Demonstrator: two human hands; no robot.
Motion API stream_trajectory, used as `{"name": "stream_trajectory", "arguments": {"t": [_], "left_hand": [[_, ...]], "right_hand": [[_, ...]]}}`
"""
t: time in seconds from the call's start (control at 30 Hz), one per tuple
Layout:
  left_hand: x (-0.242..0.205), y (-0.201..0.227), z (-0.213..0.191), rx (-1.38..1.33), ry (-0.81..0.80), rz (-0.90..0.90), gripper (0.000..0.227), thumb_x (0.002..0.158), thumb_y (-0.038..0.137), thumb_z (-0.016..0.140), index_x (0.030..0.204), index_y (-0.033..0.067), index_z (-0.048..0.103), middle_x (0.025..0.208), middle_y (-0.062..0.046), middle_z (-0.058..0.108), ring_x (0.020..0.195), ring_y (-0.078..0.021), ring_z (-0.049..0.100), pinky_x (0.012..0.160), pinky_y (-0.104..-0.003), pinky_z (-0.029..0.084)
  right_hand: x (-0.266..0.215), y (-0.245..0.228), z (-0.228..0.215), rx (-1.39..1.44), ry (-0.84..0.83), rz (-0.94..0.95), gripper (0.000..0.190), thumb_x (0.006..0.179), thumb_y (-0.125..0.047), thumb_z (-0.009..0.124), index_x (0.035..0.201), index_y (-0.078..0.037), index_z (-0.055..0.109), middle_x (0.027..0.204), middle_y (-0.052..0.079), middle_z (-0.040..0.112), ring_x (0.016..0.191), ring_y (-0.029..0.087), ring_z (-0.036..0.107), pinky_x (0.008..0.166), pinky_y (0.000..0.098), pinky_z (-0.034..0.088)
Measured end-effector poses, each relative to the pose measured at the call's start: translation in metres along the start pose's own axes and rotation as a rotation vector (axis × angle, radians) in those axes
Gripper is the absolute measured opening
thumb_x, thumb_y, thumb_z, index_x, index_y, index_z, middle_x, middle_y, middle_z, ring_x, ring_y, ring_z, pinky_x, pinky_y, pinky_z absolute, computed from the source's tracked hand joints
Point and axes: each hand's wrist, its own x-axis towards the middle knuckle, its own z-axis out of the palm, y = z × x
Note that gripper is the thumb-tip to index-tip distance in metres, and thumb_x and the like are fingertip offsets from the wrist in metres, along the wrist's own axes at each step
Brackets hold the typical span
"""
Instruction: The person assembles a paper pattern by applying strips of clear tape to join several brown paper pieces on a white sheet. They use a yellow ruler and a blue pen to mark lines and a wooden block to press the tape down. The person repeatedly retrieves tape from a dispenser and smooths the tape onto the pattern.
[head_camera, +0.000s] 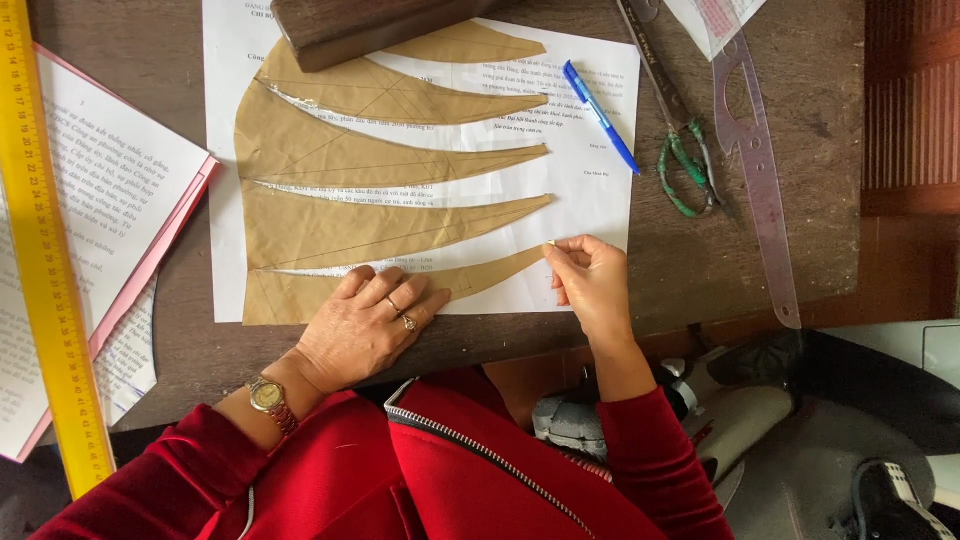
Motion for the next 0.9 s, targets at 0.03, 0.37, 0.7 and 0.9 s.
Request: {"name": "stream_trajectory", "arguments": {"t": [0.03,0.37,0.7,0.9], "left_hand": [[0.000,0.000,0.001,0.001,0.000,-0.001,0.023,0.099,0.026,0.044,0.112,0.0183,0.061,0.109,-0.005,0.055,0.104,-0.0254,0.052,0.088,-0.037,0.039],[0.004,0.001,-0.004,0.014,0.049,0.012,0.020,0.099,0.026,0.047,0.109,0.0157,0.061,0.106,-0.005,0.055,0.102,-0.0241,0.053,0.088,-0.036,0.040],[0.004,0.001,-0.003,0.008,0.060,0.034,0.020,0.098,0.025,0.048,0.109,0.0146,0.061,0.107,-0.005,0.056,0.102,-0.0246,0.054,0.087,-0.037,0.041],[0.003,-0.001,-0.005,-0.012,0.072,0.039,0.019,0.098,0.024,0.046,0.106,0.0155,0.062,0.105,-0.005,0.057,0.100,-0.0250,0.055,0.083,-0.038,0.042]], "right_hand": [[0.000,0.000,0.000,0.000,-0.001,-0.001,0.015,0.084,-0.006,0.070,0.086,0.008,0.065,0.048,0.009,0.053,0.029,0.010,0.047,0.031,0.0205,0.041],[0.001,0.004,0.002,-0.003,0.027,-0.014,0.014,0.084,-0.006,0.071,0.085,0.007,0.066,0.047,0.010,0.053,0.029,0.011,0.049,0.032,0.0214,0.043],[0.004,0.022,-0.003,-0.290,0.148,-0.272,0.017,0.085,-0.004,0.074,0.091,0.006,0.061,0.070,0.020,0.065,0.051,0.022,0.059,0.049,0.0349,0.049],[-0.048,-0.030,0.048,-0.517,-0.020,-1.028,0.014,0.088,-0.002,0.062,0.095,-0.008,0.072,0.104,0.005,0.069,0.089,0.023,0.065,0.079,0.0330,0.050]]}}
